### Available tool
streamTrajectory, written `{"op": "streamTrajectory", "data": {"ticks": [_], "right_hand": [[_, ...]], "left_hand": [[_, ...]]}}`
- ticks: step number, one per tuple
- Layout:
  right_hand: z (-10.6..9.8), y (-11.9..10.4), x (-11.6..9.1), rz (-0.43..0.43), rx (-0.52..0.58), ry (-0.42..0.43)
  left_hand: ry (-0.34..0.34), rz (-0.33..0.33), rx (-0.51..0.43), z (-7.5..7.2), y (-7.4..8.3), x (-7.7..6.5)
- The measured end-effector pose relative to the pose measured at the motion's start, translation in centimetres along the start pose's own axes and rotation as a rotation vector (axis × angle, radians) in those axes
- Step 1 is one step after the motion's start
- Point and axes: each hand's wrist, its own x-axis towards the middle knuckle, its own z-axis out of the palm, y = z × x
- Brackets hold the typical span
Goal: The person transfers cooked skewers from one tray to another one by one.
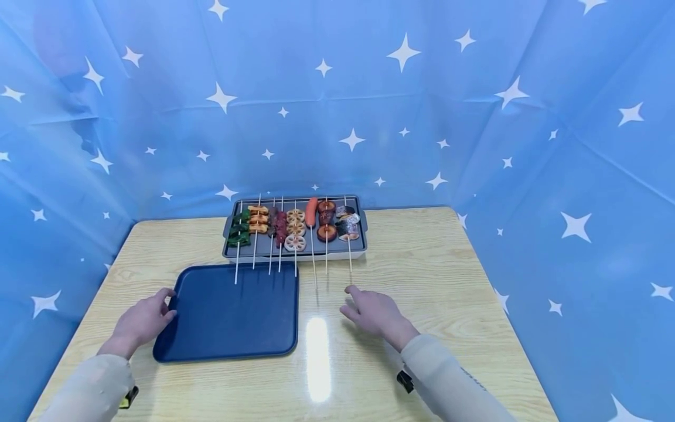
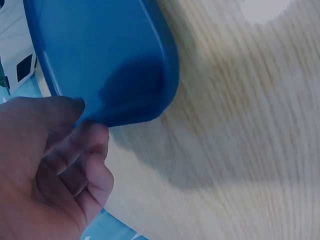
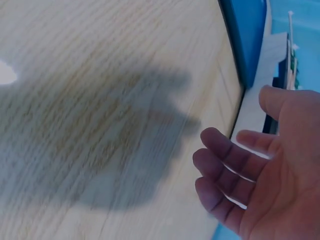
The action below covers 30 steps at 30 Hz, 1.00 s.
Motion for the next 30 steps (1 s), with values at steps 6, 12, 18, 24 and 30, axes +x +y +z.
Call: {"op": "streamTrajectory", "data": {"ticks": [6, 12, 18, 24, 30], "right_hand": [[0.6, -0.1, 0.1, 0.004, -0.009, 0.006], [1.0, -0.1, 0.2, -0.007, 0.000, 0.013], [1.4, -0.3, 0.2, -0.022, -0.004, 0.010], [1.6, -0.4, 0.2, -0.018, 0.005, 0.008], [1.6, -0.5, 0.2, -0.013, 0.005, -0.002]], "left_hand": [[0.013, -0.085, 0.028, 0.0, -0.2, 0.2], [-0.005, -0.094, 0.012, 0.1, -0.6, 0.4], [-0.007, -0.086, 0.006, 0.4, -0.9, 0.5], [-0.002, -0.069, -0.013, 0.5, -1.0, 0.5], [0.010, -0.038, -0.048, 0.9, -0.6, 0.3]]}}
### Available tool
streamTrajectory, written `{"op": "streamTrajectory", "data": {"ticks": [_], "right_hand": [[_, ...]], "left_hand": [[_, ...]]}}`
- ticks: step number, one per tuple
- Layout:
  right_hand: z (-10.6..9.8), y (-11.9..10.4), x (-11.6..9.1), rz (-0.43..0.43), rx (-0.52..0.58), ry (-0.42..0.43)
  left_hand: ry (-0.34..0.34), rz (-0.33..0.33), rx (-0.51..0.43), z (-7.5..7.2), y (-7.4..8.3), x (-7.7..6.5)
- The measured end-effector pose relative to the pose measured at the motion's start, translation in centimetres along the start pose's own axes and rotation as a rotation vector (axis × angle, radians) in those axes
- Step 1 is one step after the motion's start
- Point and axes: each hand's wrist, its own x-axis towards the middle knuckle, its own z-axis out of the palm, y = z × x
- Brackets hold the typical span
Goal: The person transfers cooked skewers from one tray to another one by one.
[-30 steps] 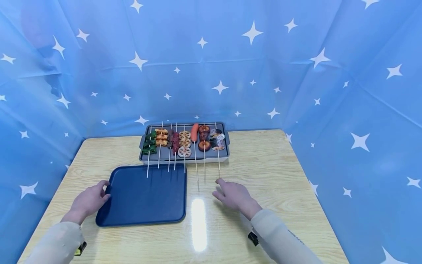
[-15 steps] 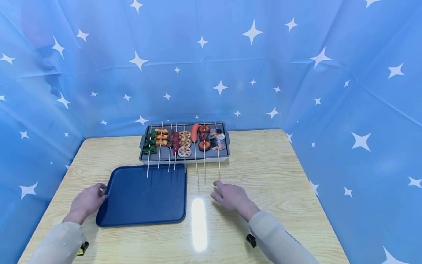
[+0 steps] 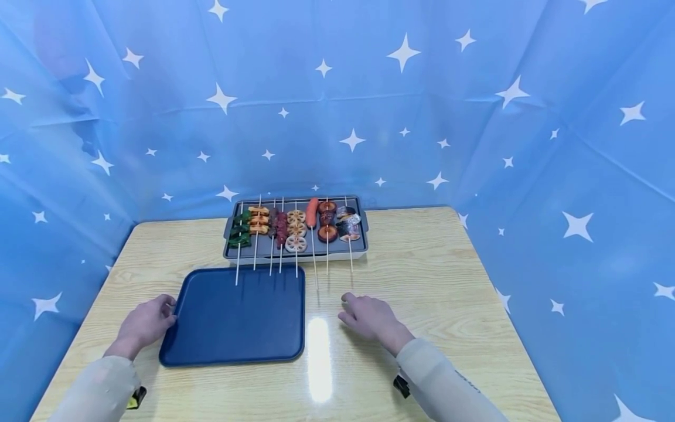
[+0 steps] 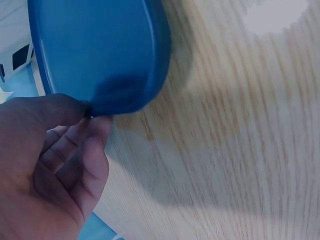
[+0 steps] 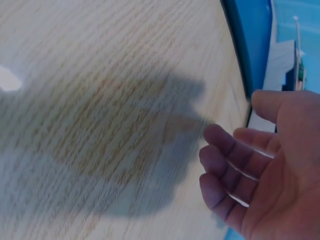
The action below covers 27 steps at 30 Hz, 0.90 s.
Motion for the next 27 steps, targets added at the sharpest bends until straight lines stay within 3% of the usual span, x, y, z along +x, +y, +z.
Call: {"op": "streamTrajectory", "data": {"ticks": [13, 20, 27], "right_hand": [[0.5, -0.5, 0.2, -0.036, -0.042, 0.013], [0.8, -0.4, 0.7, 0.006, -0.056, 0.008], [1.0, -0.4, 1.2, 0.047, -0.065, 0.057]], "left_hand": [[-0.015, 0.042, -0.048, 1.2, 2.9, -0.2], [-0.015, 0.058, -0.078, 2.1, 4.2, -0.2], [-0.014, 0.076, -0.133, 3.2, 6.0, 0.0]]}}
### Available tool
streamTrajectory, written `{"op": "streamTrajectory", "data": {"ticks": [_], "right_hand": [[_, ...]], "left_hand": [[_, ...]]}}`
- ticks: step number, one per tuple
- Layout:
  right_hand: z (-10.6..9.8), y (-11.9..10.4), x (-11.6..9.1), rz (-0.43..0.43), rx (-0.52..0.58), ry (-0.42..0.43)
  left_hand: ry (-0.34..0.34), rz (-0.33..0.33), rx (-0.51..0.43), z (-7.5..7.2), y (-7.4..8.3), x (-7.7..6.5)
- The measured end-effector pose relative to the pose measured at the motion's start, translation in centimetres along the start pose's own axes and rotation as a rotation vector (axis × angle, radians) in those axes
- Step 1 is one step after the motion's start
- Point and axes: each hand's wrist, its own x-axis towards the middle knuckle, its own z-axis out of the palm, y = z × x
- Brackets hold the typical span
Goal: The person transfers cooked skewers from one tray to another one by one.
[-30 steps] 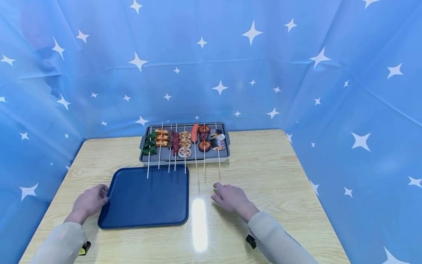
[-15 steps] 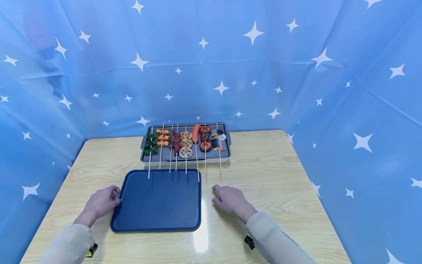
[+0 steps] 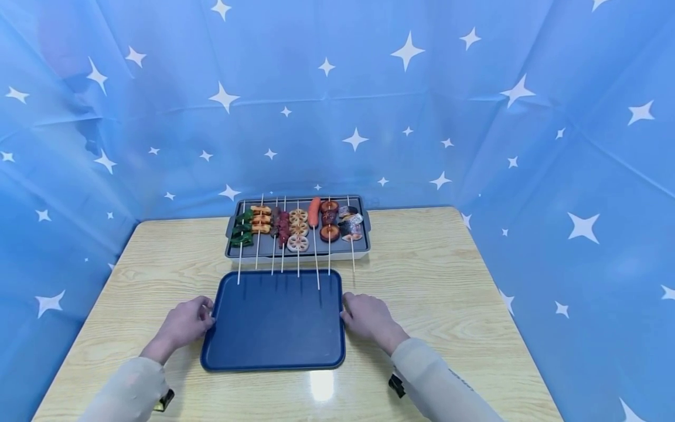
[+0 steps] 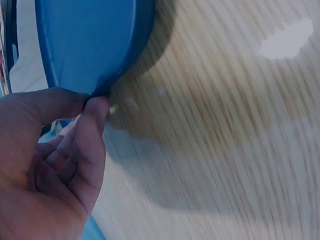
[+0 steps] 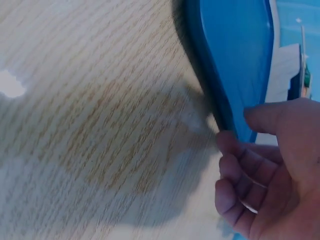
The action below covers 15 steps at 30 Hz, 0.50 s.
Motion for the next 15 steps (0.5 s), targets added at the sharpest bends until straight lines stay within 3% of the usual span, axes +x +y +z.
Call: {"op": "streamTrajectory", "data": {"ticks": [6, 15], "right_hand": [[0.0, 0.4, 0.3, 0.075, -0.009, 0.059], [0.0, 1.7, 0.2, 0.101, -0.060, 0.108]], "left_hand": [[0.030, 0.006, -0.007, 1.0, 1.6, 0.5], [0.050, 0.022, -0.041, 2.2, 3.2, 0.7]]}}
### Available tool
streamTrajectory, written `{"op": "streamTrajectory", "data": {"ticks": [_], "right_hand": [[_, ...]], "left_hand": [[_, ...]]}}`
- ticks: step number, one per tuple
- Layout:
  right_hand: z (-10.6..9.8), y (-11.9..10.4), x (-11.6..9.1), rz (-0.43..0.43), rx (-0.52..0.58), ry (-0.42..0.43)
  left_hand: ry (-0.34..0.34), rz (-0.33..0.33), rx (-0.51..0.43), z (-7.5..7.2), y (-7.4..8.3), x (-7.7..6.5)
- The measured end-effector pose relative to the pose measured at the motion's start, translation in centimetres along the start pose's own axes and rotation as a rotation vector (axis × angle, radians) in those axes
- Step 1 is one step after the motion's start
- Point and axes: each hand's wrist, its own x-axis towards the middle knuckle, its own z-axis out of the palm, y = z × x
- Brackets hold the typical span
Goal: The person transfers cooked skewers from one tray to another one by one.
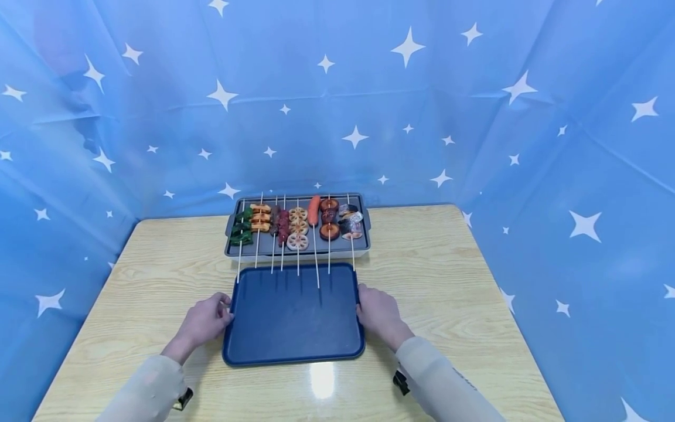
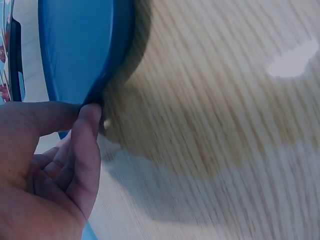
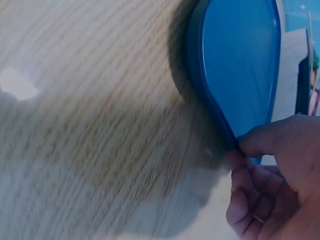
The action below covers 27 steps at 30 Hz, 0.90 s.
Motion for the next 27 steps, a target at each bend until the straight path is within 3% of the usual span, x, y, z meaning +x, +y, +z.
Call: {"op": "streamTrajectory", "data": {"ticks": [15, 27], "right_hand": [[-0.3, 1.4, 0.6, 0.028, -0.001, -0.003], [-0.1, 1.3, 1.0, 0.041, -0.020, -0.023]], "left_hand": [[0.002, 0.025, -0.010, 0.8, 1.1, 0.9], [0.017, 0.026, -0.048, 1.0, 0.6, 1.2]]}}
